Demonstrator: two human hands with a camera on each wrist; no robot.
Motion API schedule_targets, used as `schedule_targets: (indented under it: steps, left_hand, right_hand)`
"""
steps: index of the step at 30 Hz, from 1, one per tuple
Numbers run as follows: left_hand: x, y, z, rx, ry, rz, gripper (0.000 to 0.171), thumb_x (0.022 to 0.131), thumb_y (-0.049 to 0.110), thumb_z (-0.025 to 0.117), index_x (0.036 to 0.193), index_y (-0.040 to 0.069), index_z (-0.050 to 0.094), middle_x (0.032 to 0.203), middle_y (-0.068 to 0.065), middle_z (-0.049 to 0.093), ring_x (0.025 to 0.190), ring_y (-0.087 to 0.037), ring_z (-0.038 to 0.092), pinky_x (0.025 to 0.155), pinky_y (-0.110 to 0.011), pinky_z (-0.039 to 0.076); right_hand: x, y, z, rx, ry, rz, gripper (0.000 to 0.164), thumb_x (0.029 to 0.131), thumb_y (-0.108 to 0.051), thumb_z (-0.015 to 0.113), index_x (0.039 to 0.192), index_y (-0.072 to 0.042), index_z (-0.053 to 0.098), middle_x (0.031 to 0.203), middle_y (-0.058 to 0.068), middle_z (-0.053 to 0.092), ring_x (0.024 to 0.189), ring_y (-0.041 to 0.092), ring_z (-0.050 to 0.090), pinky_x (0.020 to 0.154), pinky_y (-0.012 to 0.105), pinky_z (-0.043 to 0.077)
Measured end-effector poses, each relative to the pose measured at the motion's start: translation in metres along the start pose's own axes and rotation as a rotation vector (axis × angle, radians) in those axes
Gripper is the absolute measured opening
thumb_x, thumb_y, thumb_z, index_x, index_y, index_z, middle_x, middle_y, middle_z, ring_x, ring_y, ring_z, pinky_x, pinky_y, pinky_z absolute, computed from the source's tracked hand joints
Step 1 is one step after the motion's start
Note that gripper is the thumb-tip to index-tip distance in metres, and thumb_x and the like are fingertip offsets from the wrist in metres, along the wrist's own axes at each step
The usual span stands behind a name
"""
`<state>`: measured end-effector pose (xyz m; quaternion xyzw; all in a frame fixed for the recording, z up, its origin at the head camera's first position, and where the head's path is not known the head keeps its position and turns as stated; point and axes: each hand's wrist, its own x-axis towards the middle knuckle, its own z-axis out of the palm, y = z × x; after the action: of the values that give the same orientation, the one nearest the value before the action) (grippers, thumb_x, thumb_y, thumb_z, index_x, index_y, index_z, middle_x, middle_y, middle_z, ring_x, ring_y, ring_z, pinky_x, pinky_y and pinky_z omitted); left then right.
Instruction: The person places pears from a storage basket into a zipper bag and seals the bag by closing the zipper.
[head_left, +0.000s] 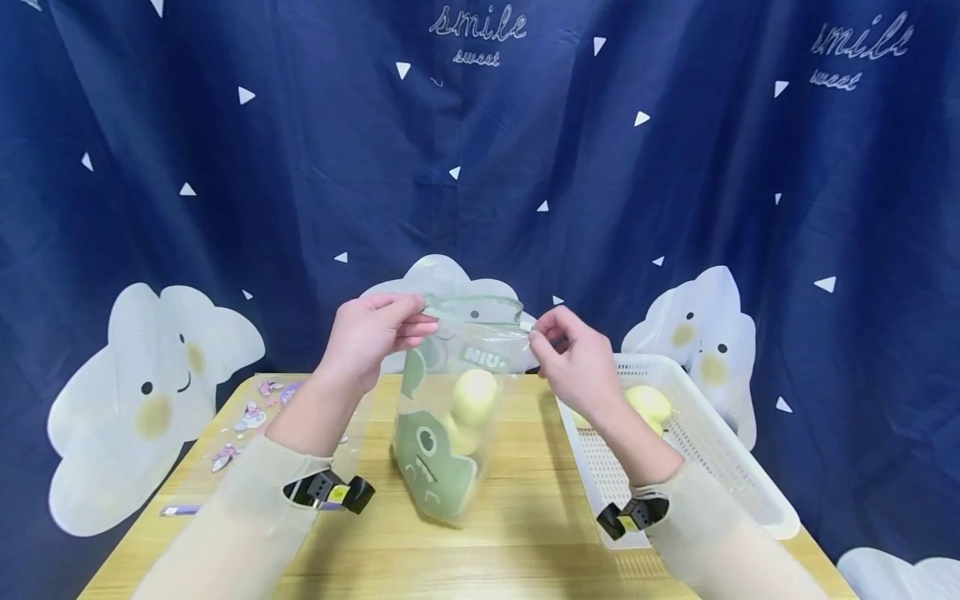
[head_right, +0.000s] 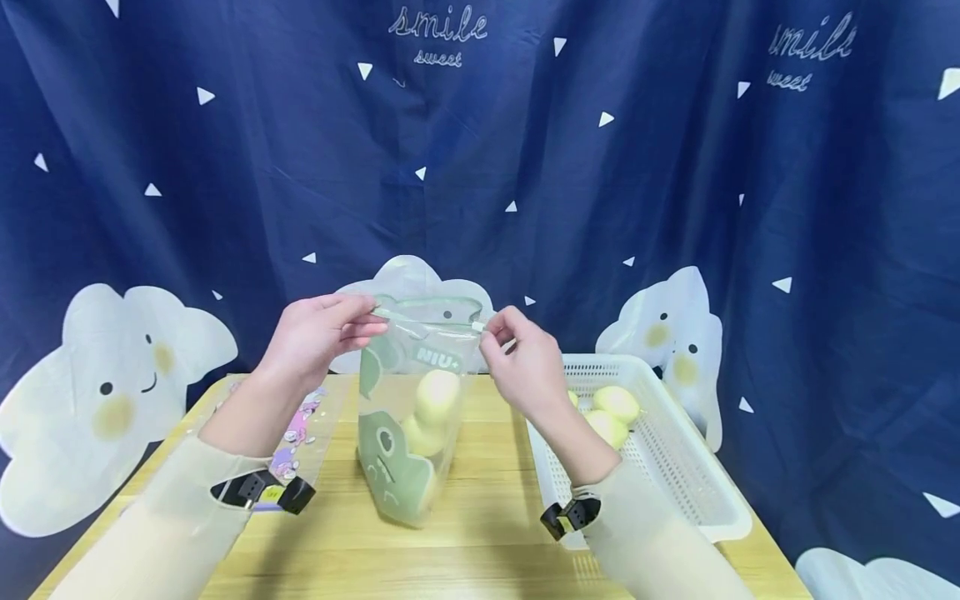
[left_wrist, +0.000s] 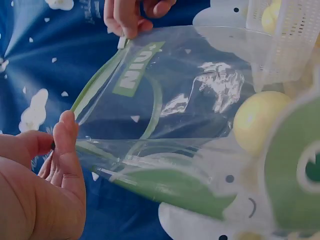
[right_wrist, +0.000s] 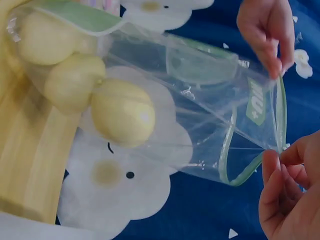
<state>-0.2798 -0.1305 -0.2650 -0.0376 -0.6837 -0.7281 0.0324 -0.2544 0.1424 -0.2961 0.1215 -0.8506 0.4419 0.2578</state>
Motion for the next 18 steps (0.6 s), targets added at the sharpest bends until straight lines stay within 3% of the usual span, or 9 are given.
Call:
schedule_targets:
  steps: [7,11,14,16,18]
  left_hand:
    - [-0.021,0.001,0.002,0.091,-0.066,0.057,0.035,0.104,0.019,0.077,0.126,-0.007,0.075,0.078,0.007,0.080,0.068,-0.006,0.079,0.065,-0.019,0.065]
    - [-0.027,-0.009,-0.006,0.113,-0.046,0.086,0.034,0.102,0.024,0.080,0.119,-0.005,0.077,0.072,0.008,0.074,0.058,-0.004,0.068,0.058,-0.017,0.056]
    - [-0.027,-0.021,-0.013,0.069,-0.024,0.087,0.026,0.103,0.026,0.080,0.111,0.001,0.079,0.069,0.008,0.069,0.056,-0.004,0.060,0.055,-0.017,0.050]
    - [-0.024,-0.029,-0.018,-0.008,-0.012,0.091,0.019,0.107,0.026,0.075,0.105,0.008,0.080,0.067,0.007,0.067,0.054,-0.005,0.057,0.054,-0.016,0.047]
    - [-0.018,-0.037,-0.023,-0.081,0.011,0.090,0.023,0.111,0.027,0.068,0.096,0.014,0.080,0.065,0.007,0.065,0.052,-0.005,0.055,0.051,-0.016,0.044]
  right_hand:
    - [0.001,0.009,-0.012,0.012,-0.007,0.000,0.003,0.104,-0.017,0.069,0.103,-0.014,0.069,0.091,0.007,0.074,0.064,0.013,0.071,0.061,0.026,0.058]
    - [-0.005,0.014,-0.011,0.056,-0.048,-0.032,0.005,0.107,-0.017,0.069,0.107,-0.011,0.068,0.092,0.009,0.074,0.067,0.017,0.075,0.058,0.025,0.055]
    - [-0.009,0.017,-0.007,0.093,-0.084,-0.078,0.007,0.109,-0.016,0.067,0.109,-0.009,0.067,0.097,0.010,0.077,0.068,0.019,0.076,0.052,0.025,0.050]
    - [-0.010,0.017,-0.005,0.112,-0.098,-0.105,0.007,0.109,-0.015,0.066,0.110,-0.008,0.066,0.100,0.011,0.079,0.067,0.017,0.076,0.048,0.025,0.046]
    - [-0.011,0.015,-0.002,0.122,-0.104,-0.122,0.006,0.110,-0.014,0.065,0.110,-0.009,0.066,0.101,0.011,0.079,0.066,0.016,0.075,0.046,0.025,0.045]
